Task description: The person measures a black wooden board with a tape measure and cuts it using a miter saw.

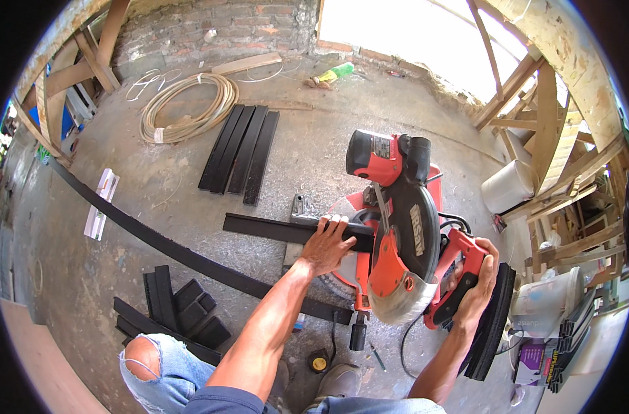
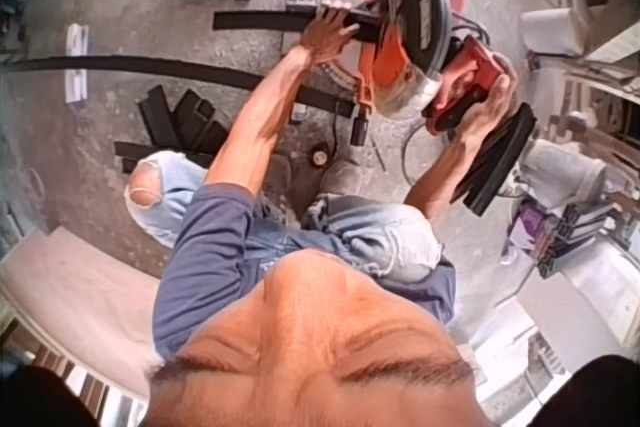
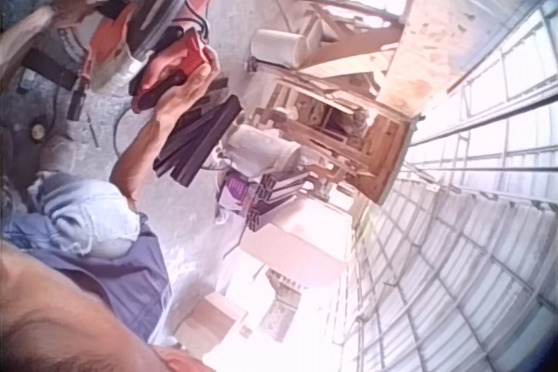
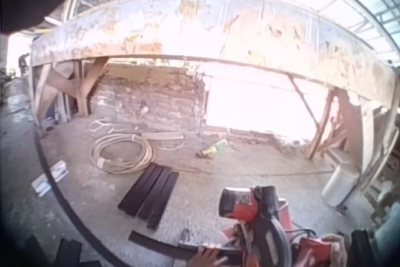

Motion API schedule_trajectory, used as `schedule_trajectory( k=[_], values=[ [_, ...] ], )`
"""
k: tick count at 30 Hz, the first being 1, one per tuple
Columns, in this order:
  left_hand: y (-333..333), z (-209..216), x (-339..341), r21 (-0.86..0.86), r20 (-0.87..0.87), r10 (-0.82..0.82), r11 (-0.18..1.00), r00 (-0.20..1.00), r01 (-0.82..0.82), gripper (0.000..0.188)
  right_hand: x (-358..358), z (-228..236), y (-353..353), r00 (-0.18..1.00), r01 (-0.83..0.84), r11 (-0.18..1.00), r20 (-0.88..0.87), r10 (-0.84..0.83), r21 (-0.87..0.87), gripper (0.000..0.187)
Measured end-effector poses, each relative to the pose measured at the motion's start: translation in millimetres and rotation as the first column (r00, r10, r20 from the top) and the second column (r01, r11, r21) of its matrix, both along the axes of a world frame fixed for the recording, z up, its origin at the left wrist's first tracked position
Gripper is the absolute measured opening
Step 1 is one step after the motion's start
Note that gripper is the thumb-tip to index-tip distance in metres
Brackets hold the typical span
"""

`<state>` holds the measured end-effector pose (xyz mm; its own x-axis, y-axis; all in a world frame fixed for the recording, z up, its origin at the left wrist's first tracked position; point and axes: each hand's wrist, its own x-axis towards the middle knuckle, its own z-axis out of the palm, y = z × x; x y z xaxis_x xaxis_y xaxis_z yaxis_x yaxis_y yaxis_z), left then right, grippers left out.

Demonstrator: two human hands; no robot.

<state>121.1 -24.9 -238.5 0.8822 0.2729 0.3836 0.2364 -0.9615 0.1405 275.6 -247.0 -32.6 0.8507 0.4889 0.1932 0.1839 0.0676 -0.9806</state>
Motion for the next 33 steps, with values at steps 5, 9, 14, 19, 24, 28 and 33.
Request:
schedule_trajectory(
  k=[5,9,14,19,24,28,33],
  values=[
    [0,-3,0,-0.015,0.004,-0.005,1.0,1.0,0.005,0.036,-5,-43,-22,0.994,-0.056,0.995,0.093,0.049,0.077,0.051],
    [-1,-3,0,-0.025,0.029,-0.014,1.0,0.999,0.015,0.035,-14,-61,-29,0.99,-0.043,0.993,0.136,0.028,0.11,0.055],
    [0,-3,5,-0.047,0.011,-0.016,0.999,1.0,0.016,0.036,-10,-41,-25,0.994,-0.039,0.997,0.103,0.031,0.073,0.049],
    [4,-3,-7,-0.038,0.002,0.008,0.999,1.0,-0.008,0.036,10,19,14,0.993,-0.073,0.997,-0.097,0.073,0.005,0.046],
    [6,5,-5,-0.115,0.015,-0.022,0.993,1.0,0.024,0.037,52,65,47,0.975,-0.181,0.983,-0.132,0.18,-0.002,0.041],
    [0,12,-8,-0.122,-0.005,-0.012,0.992,1.0,0.012,0.038,89,75,65,0.919,-0.349,0.935,-0.169,0.356,0.071,0.046],
    [-11,22,-30,-0.042,0.139,0.121,0.992,0.983,-0.117,0.041,111,71,82,0.845,-0.395,0.888,-0.287,0.451,0.234,0.037]
  ],
)
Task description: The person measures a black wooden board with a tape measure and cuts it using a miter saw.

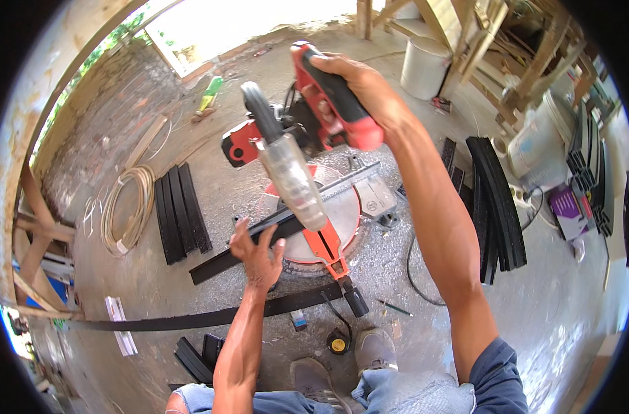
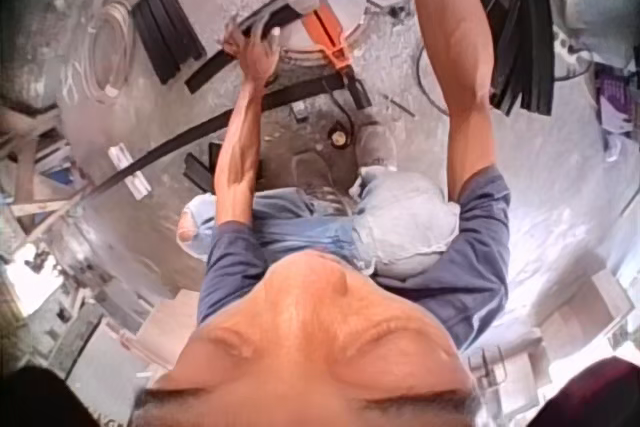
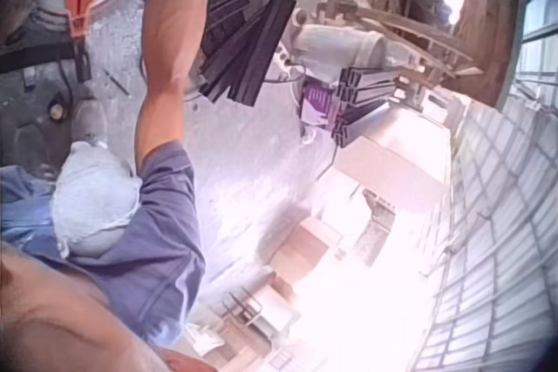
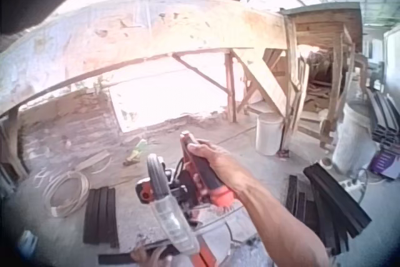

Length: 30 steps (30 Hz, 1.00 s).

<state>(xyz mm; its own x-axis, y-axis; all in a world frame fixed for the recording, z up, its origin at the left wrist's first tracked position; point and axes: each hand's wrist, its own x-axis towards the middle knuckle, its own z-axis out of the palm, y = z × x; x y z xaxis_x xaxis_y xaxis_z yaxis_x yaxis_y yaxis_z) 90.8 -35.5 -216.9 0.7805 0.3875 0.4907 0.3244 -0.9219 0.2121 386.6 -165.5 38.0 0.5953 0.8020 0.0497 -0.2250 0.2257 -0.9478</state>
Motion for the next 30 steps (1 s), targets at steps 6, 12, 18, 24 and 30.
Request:
schedule_trajectory(
  k=[6,12,18,24,30],
  values=[
    [-5,-5,-7,-0.614,0.011,0.951,0.251,0.31,-0.748,0.062,9,-1,11,0.995,0.101,0.986,-0.023,-0.098,0.133,0.031],
    [51,-31,-32,-0.955,-0.274,0.941,-0.291,0.201,0.061,0.056,-7,-21,-6,0.839,0.498,0.858,0.179,-0.514,0.129,0.038],
    [103,-60,-63,-0.949,-0.226,0.942,-0.27,0.249,0.161,0.029,-156,-147,-122,0.831,0.229,0.966,0.492,-0.258,0.12,0.022],
    [100,29,-58,-0.951,-0.167,0.905,-0.252,0.391,0.178,0.024,-288,-270,-200,0.236,-0.045,0.868,0.839,0.491,-0.495,0.053],
    [85,152,-50,-0.891,0.421,0.848,0.454,0.323,-0.031,0.036,-317,-293,-188,0.157,-0.011,0.783,0.772,0.616,-0.622,0.057]
  ],
)
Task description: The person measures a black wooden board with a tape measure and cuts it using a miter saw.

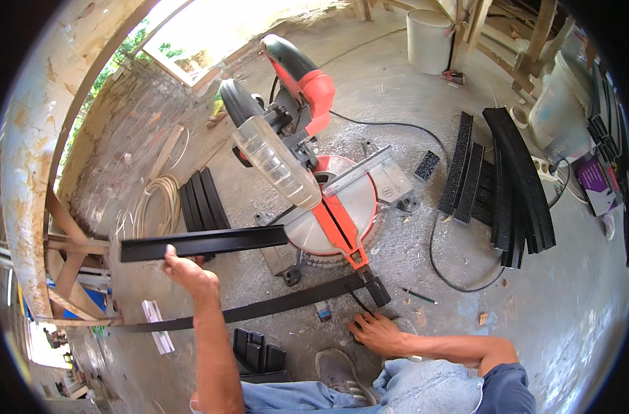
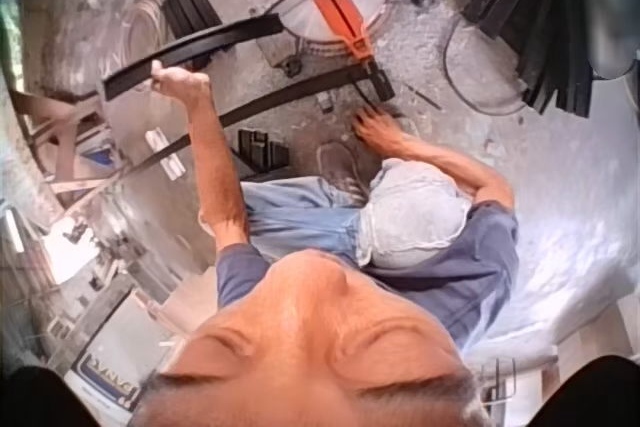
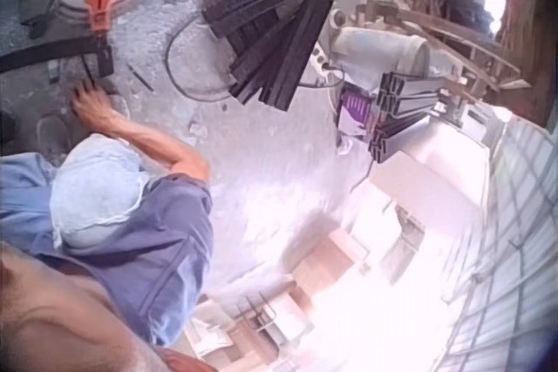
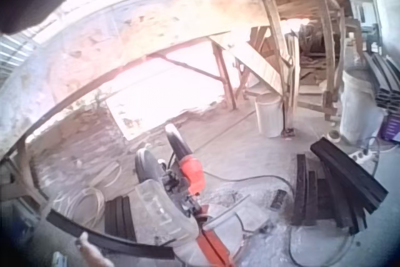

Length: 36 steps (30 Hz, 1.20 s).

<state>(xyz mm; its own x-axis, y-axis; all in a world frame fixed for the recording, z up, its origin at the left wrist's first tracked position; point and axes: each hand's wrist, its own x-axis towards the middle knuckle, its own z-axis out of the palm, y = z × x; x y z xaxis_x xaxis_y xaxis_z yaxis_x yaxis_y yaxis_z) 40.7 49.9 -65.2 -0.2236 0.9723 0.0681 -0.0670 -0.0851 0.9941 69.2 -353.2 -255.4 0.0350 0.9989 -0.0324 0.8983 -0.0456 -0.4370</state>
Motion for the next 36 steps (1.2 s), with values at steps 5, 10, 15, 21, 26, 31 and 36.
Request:
schedule_trajectory(
  k=[5,10,15,21,26,31,36],
  values=[
    [-35,73,-3,0.337,0.04,-0.226,0.92,0.973,0.2,0.024,16,31,12,0.977,-0.034,0.967,-0.214,-0.022,-0.254,0.06],
    [-68,102,-43,0.481,0.035,-0.19,0.864,0.981,0.15,0.032,23,51,23,0.51,0.214,0.976,-0.847,-0.149,-0.043,0.056],
    [-98,120,-45,0.454,-0.028,-0.213,0.868,0.977,0.202,0.043,50,112,39,-0.69,-0.021,0.929,-0.667,-0.281,-0.37,0.067],
    [-114,113,-20,0.488,0.027,-0.463,0.78,0.886,0.392,0.013,106,219,66,-0.35,-0.007,0.972,-0.91,-0.223,-0.235,0.062],
    [-168,113,25,0.433,-0.057,-0.649,0.668,0.758,0.605,0.023,128,320,79,0.465,0.396,0.918,-0.856,-0.225,-0.026,0.064],
    [-196,136,46,0.183,0.294,-0.826,0.542,0.48,0.82,0.021,141,356,79,0.846,0.453,0.812,-0.464,-0.262,0.368,0.08],
    [-212,142,73,0.219,0.452,-0.739,0.635,0.5,0.741,0.024,152,350,70,0.855,0.517,0.707,-0.322,-0.406,0.482,0.073]
  ],
)
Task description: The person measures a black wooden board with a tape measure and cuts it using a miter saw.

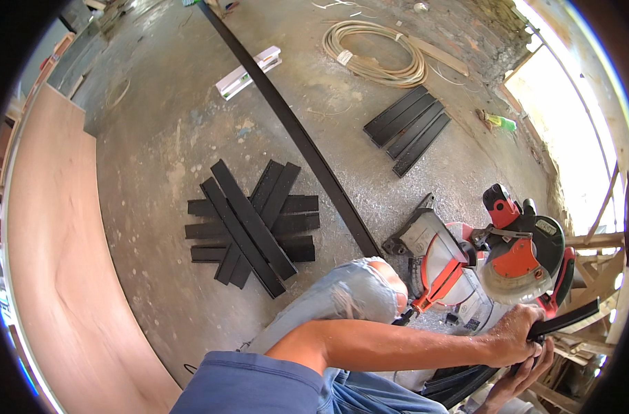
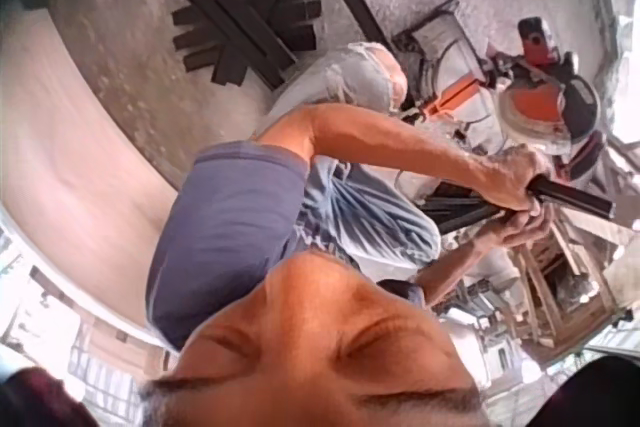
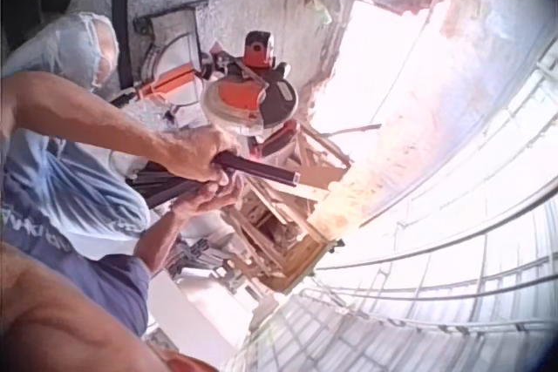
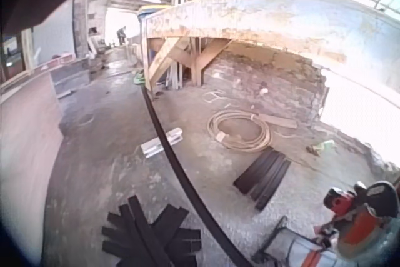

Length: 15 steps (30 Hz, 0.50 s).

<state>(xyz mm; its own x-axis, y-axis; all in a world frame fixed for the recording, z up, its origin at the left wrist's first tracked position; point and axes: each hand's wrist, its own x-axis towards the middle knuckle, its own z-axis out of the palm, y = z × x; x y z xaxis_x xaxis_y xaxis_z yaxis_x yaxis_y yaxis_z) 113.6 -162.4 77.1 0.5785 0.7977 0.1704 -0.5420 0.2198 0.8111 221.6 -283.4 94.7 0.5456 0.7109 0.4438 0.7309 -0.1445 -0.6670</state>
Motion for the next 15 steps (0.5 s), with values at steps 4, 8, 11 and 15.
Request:
schedule_trajectory(
  k=[4,8,11,15],
  values=[
    [3,-5,32,0.021,-0.034,-0.039,0.999,0.999,0.04,0.021,44,-29,-24,0.983,-0.082,0.996,0.161,0.087,-0.039,0.076],
    [26,-7,34,-0.01,-0.017,0.209,0.978,0.978,-0.209,0.013,53,-48,-40,0.956,-0.287,0.955,-0.089,0.28,-0.074,0.059],
    [66,2,17,-0.095,-0.013,0.384,0.918,0.923,-0.384,0.012,56,-63,-51,0.947,-0.111,0.925,-0.32,-0.012,-0.363,0.048],
    [100,2,-1,-0.225,-0.068,0.48,0.847,0.875,-0.482,0.014,60,-64,-57,0.932,-0.235,0.828,-0.36,0.043,-0.509,0.037]
  ],
)
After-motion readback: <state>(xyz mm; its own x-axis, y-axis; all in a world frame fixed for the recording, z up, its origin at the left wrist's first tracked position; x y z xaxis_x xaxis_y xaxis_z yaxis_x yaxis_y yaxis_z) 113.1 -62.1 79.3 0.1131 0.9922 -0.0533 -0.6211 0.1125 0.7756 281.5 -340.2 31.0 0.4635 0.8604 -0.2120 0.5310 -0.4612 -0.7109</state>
